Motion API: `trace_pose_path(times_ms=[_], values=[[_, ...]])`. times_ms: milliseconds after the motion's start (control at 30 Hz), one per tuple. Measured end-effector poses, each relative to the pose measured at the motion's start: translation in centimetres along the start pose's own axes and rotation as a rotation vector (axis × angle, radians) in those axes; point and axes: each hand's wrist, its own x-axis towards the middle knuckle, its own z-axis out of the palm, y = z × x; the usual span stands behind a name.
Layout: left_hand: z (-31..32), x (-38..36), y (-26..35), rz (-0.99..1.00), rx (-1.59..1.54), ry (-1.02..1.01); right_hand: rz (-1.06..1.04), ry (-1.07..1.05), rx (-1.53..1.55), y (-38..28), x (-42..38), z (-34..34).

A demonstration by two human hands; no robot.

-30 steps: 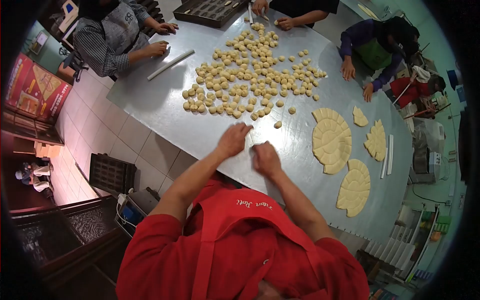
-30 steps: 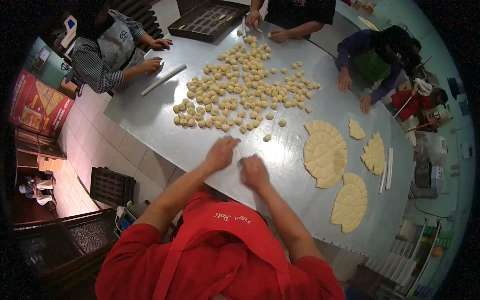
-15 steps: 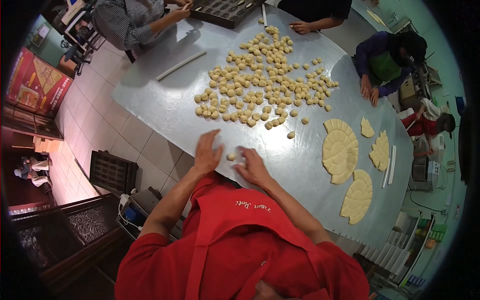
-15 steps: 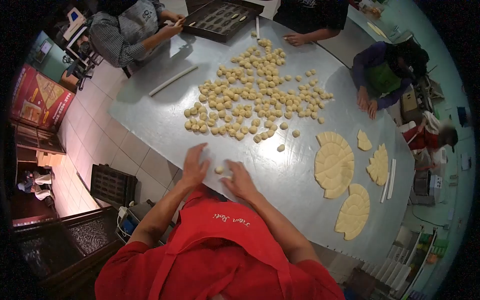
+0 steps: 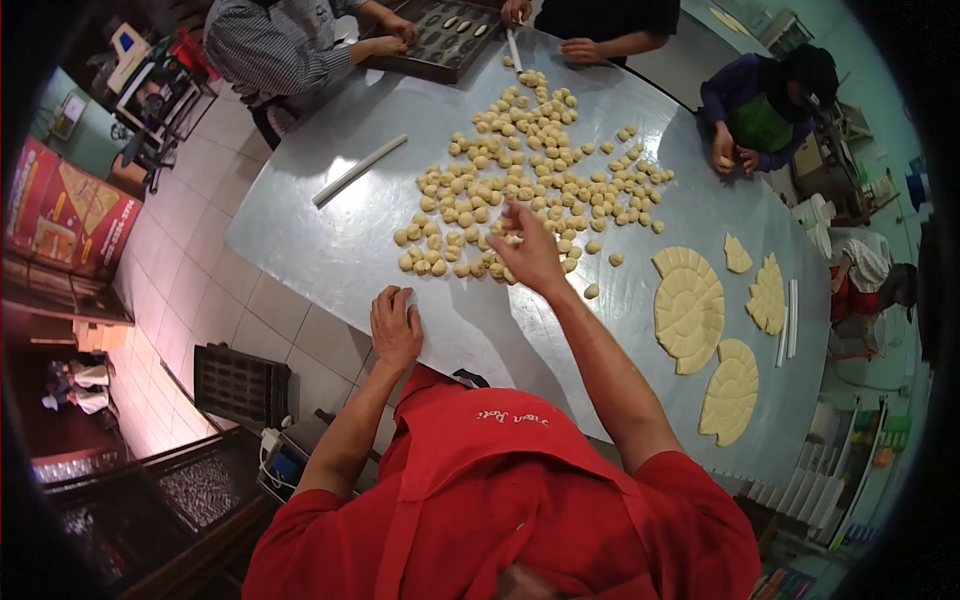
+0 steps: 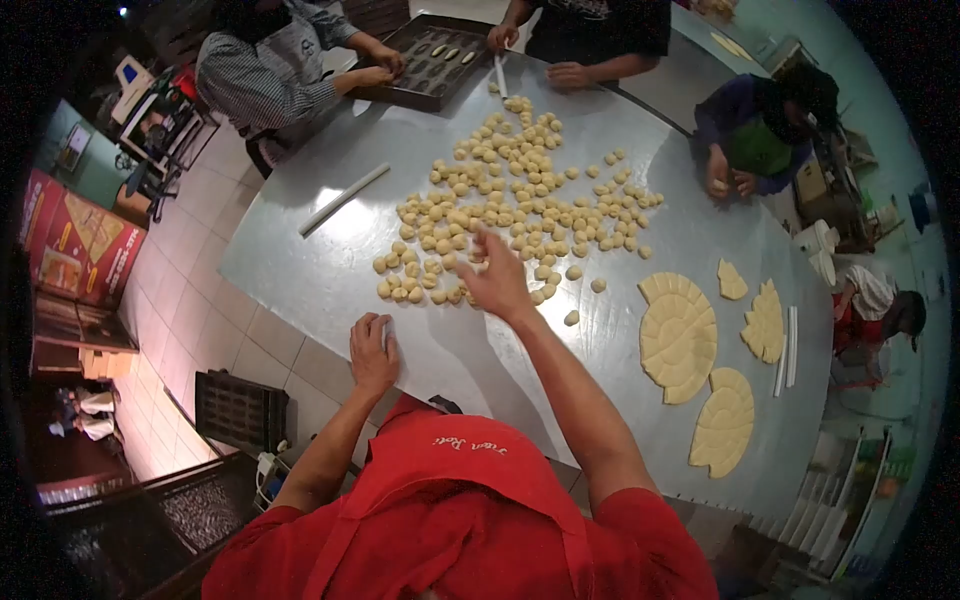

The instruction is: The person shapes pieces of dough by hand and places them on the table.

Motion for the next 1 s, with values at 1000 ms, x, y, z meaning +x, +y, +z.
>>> trace_pose_path(times_ms=[1000], values=[[7.3,-6.5,9.1,0.174,-0.292,-0.26,0.618,0.812,-0.118,21.7,-31.9,-15.3]])
